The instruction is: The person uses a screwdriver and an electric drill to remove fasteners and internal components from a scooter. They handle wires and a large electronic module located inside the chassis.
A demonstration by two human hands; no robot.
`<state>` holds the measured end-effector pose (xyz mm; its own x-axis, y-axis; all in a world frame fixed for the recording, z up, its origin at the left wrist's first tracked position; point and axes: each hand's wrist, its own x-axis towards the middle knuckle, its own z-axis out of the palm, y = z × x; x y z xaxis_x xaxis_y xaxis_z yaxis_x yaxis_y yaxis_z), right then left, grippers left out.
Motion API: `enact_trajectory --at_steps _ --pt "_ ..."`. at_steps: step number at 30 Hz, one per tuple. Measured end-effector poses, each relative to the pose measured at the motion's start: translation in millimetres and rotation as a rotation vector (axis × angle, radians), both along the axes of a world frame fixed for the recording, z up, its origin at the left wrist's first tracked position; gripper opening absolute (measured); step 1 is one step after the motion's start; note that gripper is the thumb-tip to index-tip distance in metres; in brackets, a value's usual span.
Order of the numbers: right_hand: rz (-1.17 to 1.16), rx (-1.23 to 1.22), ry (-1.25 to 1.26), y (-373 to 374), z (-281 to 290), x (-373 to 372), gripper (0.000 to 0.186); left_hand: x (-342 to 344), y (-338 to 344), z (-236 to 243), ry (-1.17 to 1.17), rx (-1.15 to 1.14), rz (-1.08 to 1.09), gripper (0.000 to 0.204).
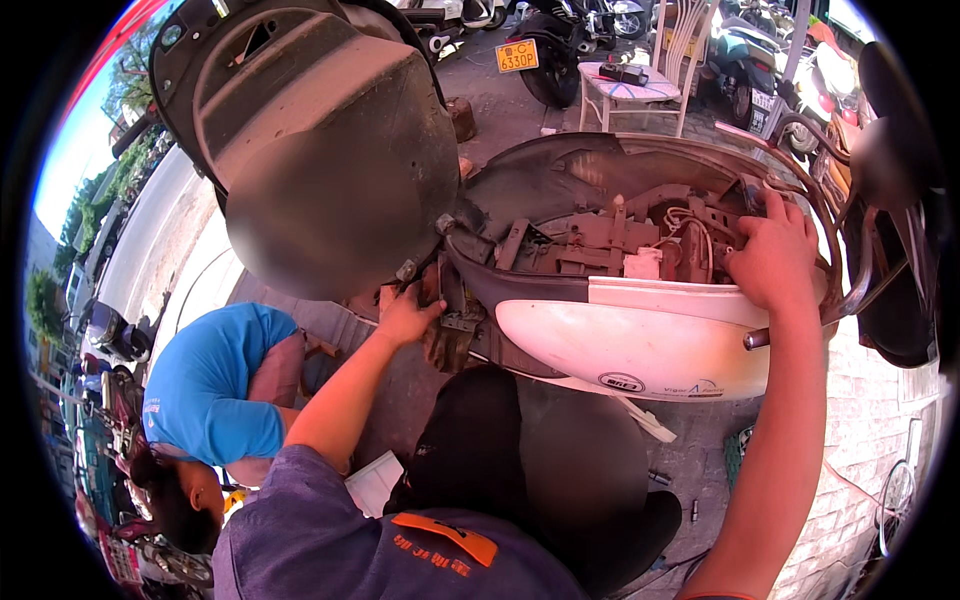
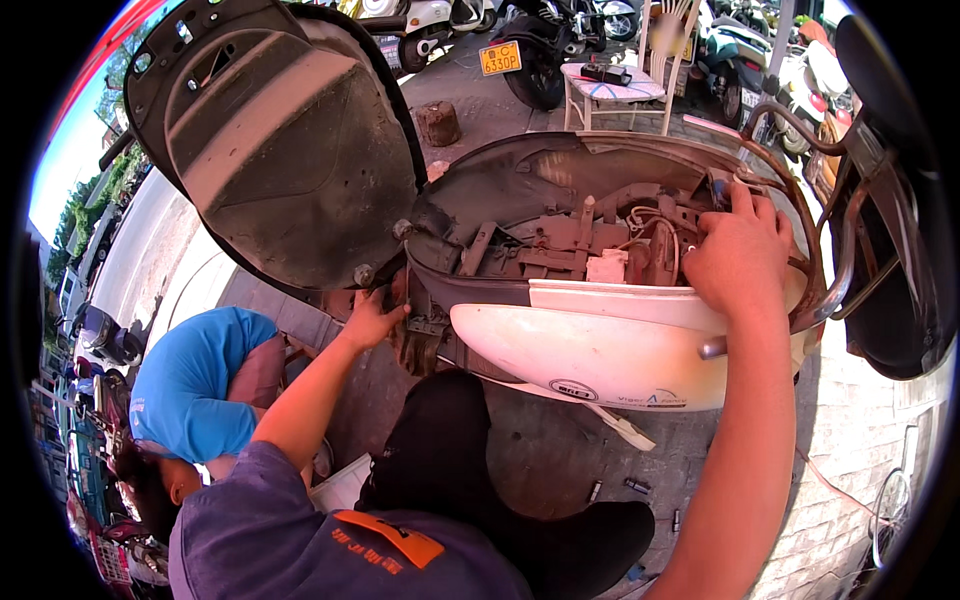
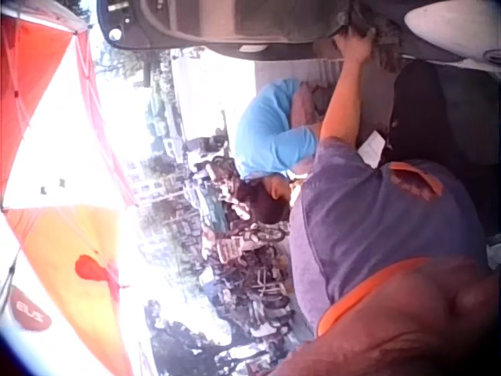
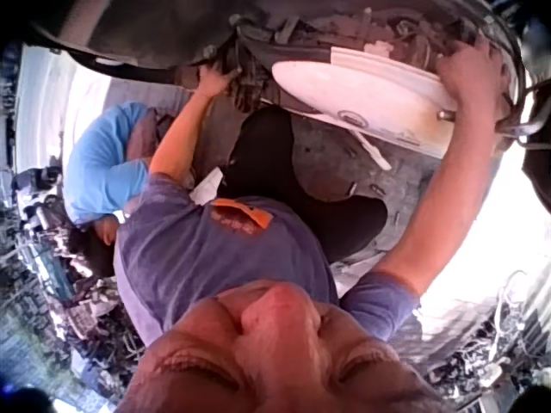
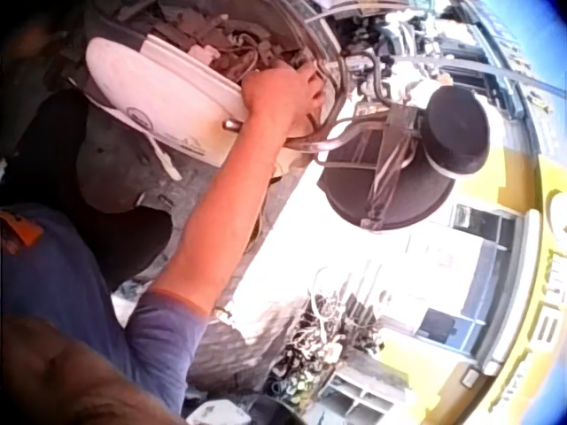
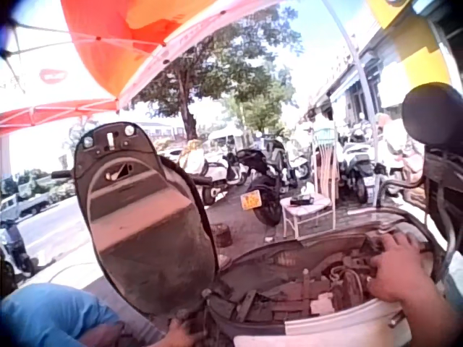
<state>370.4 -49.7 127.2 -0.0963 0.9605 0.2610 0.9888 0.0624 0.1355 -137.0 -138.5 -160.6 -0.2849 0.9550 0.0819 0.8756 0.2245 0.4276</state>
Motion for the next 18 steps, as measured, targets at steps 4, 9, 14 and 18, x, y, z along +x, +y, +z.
enact_trajectory --at_steps 4,9,14,18 --pt "-0.057 -0.05 -0.05 -1.4 3.3 -2.7 0.039 22.1 -20.2 -3.8 -0.058 0.18 0.028 0.054" --pt "-0.053 -0.082 -0.066 3.0 -4.1 2.8 0.041 85.1 -51.0 31.2 -1.848 -0.258 0.109 0.027" --pt "-0.025 -0.072 -0.057 4.8 -6.5 5.0 0.045 92.9 -82.2 -17.7 -2.238 -0.977 -0.241 0.05" --pt "-0.012 -0.092 -0.032 2.8 -2.0 3.4 0.047 102.5 -74.9 -30.2 -2.31 -1.088 -0.271 0.052"
